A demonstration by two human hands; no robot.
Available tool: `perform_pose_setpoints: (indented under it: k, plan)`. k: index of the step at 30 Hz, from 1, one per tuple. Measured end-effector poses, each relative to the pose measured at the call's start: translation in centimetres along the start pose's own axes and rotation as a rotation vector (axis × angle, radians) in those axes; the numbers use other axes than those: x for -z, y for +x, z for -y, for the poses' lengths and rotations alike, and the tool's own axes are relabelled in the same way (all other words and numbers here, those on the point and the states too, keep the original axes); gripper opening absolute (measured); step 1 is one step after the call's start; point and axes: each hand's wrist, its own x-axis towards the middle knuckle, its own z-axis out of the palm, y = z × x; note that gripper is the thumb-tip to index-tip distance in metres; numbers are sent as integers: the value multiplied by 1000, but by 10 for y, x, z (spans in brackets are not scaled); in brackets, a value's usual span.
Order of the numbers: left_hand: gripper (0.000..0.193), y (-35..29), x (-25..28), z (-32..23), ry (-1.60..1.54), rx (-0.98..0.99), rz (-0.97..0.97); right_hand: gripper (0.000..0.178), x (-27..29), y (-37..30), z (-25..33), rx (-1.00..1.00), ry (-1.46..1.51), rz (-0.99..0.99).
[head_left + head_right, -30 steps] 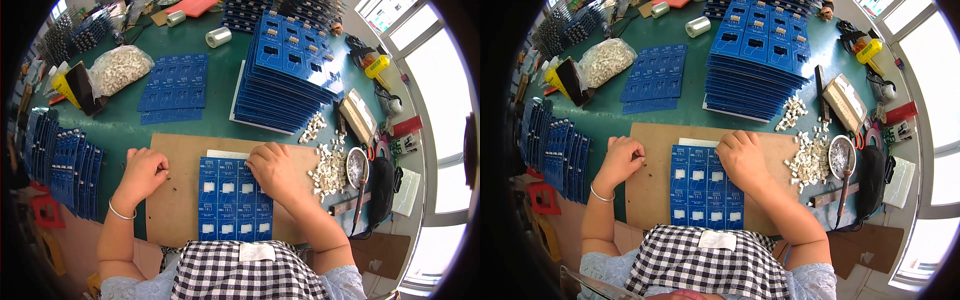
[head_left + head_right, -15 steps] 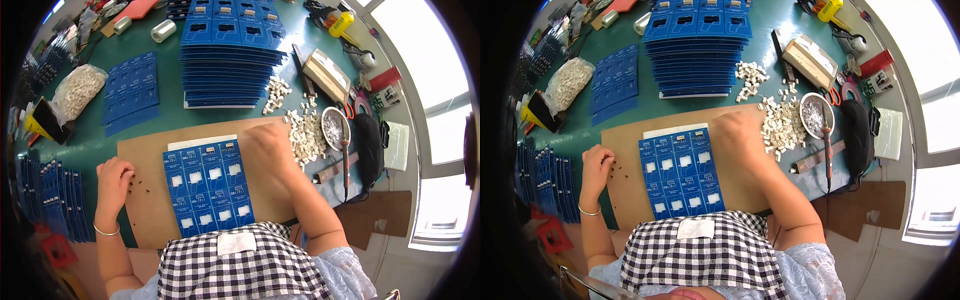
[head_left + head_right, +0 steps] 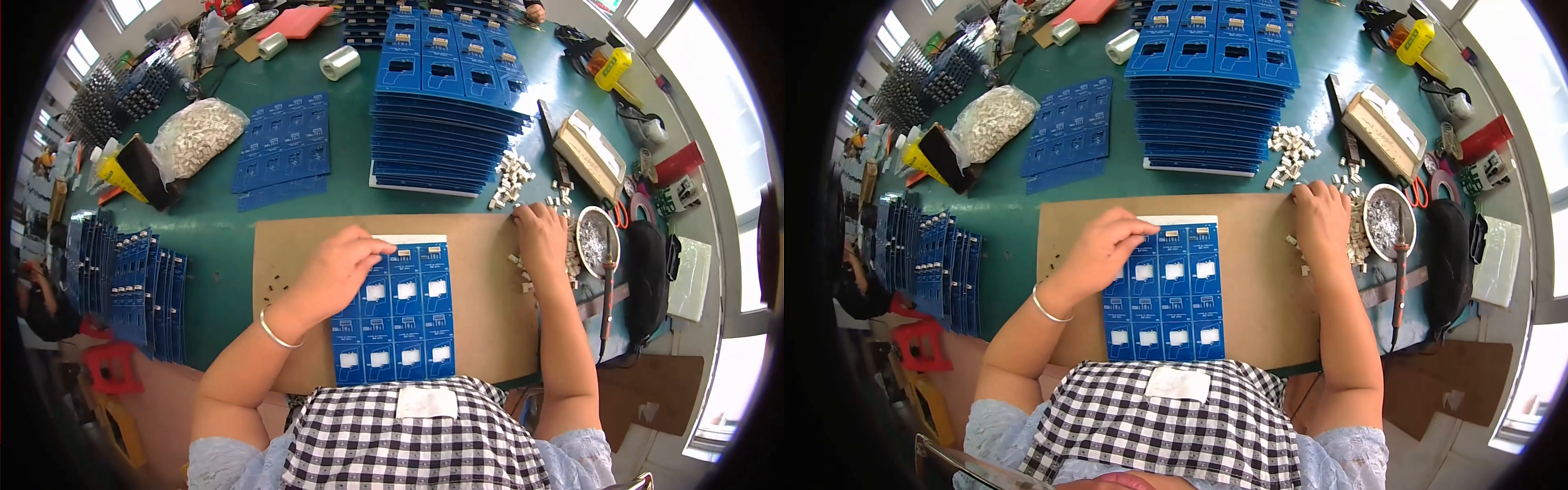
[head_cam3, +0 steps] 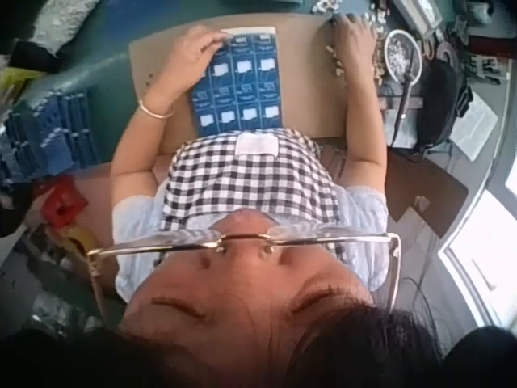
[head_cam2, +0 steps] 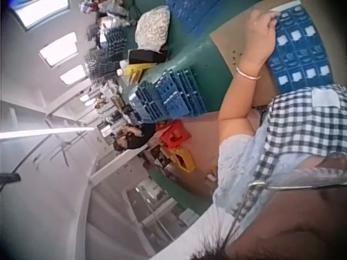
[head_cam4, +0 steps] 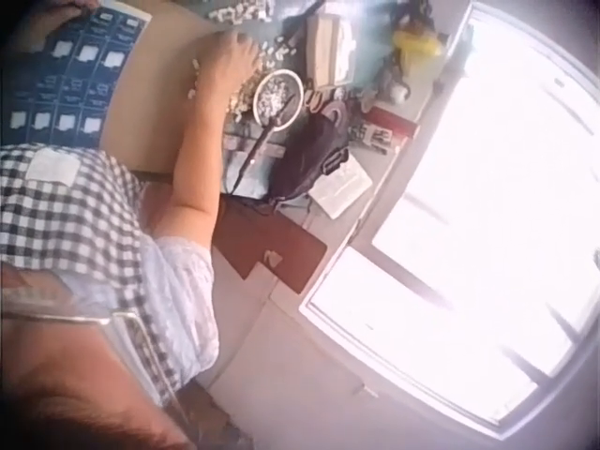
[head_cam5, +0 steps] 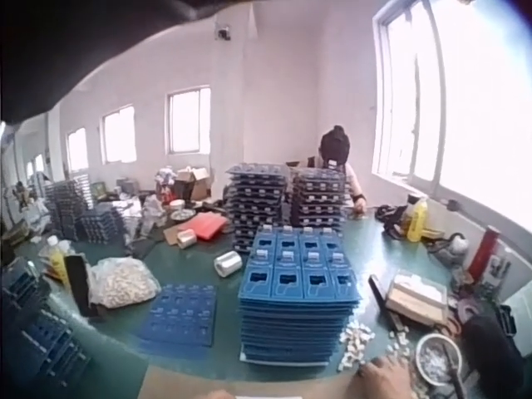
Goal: The person inserts electrical connectors into a circuit board panel, secures them with a metal bar, and solders the pins using a soldering iron and solder wire before placing the finished board onto a stack.
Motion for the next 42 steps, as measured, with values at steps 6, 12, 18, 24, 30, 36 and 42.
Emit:
perform_pose_setpoints:
  k: [6, 12, 18, 24, 30, 36, 42]
  plan:
    - [9, 11, -7, 6, 94, -60, 7, 14, 14, -5, 9, -54, 375, -93]
    - [4, 11, -12, 3, 174, -52, -72, 24, 41, -29, 35, -64, 727, -45]
    - [5, 15, -11, 1, 219, 10, 15, 17, 30, -48, 39, -237, 923, 50]
    - [4, 20, -14, 2, 279, -40, 46, 15, 31, -49, 36, -182, 904, 70]
    - [4, 23, -12, 3, 337, -36, 86, 14, 24, -47, 35, -188, 964, 67]
    - [14, 26, -22, 22, 444, -116, 282, 16, 30, -52, 39, -323, 894, 76]
    - [6, 10, -32, 1, 689, -214, 1, 31, 7, -58, 18, -247, 924, 188]
